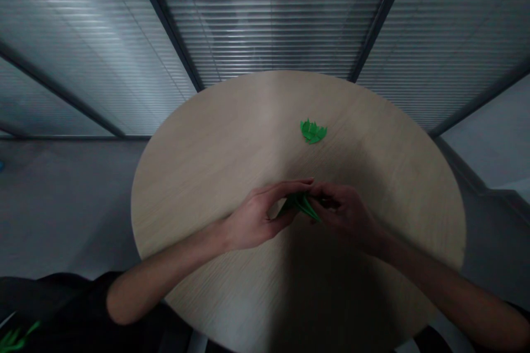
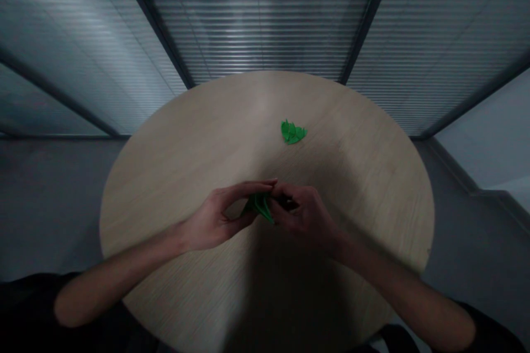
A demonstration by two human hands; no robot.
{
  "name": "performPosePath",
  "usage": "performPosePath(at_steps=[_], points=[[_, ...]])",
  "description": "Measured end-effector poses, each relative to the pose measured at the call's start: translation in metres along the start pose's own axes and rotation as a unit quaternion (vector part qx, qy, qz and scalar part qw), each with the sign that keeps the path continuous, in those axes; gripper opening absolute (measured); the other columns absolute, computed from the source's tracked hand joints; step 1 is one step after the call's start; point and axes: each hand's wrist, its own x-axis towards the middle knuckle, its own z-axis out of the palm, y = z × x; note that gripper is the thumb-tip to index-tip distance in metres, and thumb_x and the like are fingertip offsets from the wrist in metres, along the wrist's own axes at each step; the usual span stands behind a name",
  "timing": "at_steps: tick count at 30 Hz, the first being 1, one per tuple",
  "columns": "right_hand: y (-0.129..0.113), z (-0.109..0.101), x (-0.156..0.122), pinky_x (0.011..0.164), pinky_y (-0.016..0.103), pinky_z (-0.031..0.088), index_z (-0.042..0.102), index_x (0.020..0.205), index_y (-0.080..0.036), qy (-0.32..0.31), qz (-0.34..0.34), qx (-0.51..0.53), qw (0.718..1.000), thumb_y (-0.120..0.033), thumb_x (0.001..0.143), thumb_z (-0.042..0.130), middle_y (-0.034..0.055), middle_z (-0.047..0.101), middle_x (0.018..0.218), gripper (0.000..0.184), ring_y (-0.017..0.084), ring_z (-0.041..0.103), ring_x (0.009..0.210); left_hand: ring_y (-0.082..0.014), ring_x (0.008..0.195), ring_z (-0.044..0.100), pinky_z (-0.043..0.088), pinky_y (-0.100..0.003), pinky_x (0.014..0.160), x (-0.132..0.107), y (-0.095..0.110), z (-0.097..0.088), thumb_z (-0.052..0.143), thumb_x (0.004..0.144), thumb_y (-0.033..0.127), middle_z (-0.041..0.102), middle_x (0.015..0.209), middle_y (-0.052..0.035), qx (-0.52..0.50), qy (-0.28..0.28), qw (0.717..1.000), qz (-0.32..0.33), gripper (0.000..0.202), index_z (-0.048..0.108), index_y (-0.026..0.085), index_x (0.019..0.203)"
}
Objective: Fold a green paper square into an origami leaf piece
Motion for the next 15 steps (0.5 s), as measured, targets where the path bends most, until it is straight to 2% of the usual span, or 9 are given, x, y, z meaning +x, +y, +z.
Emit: performPosePath(at_steps=[7,15], points=[[0.0009,0.0009,0.0032,0.056,0.022,0.05,0.074,0.098,-0.018,-0.002,-0.015,-0.029,0.999,-0.03,0.098,0.064,0.0005,0.068,0.075,0.015,0.012,0.062,0.063,-0.0247,0.134,0.064,0.052,-0.045,0.116,0.0002,-0.0019,-0.0004,0.06,0.086,-0.003,0.063,0.148,-0.0104,-0.009,0.003,1.0,0.003,0.062,0.058,0.022,0.143],[-0.002,0.001,0.0015,0.054,0.021,0.053,0.073,0.093,-0.017,0.005,0.001,0.008,1.0,-0.029,0.095,0.066,0.0004,0.069,0.074,0.013,0.011,0.064,0.059,-0.0239,0.132,0.065,0.053,-0.043,0.115,0.0008,-0.0006,0.0004,0.063,0.092,0.003,0.064,0.148,-0.0112,-0.012,0.0,1.0,0.011,0.055,0.057,0.021,0.144]])
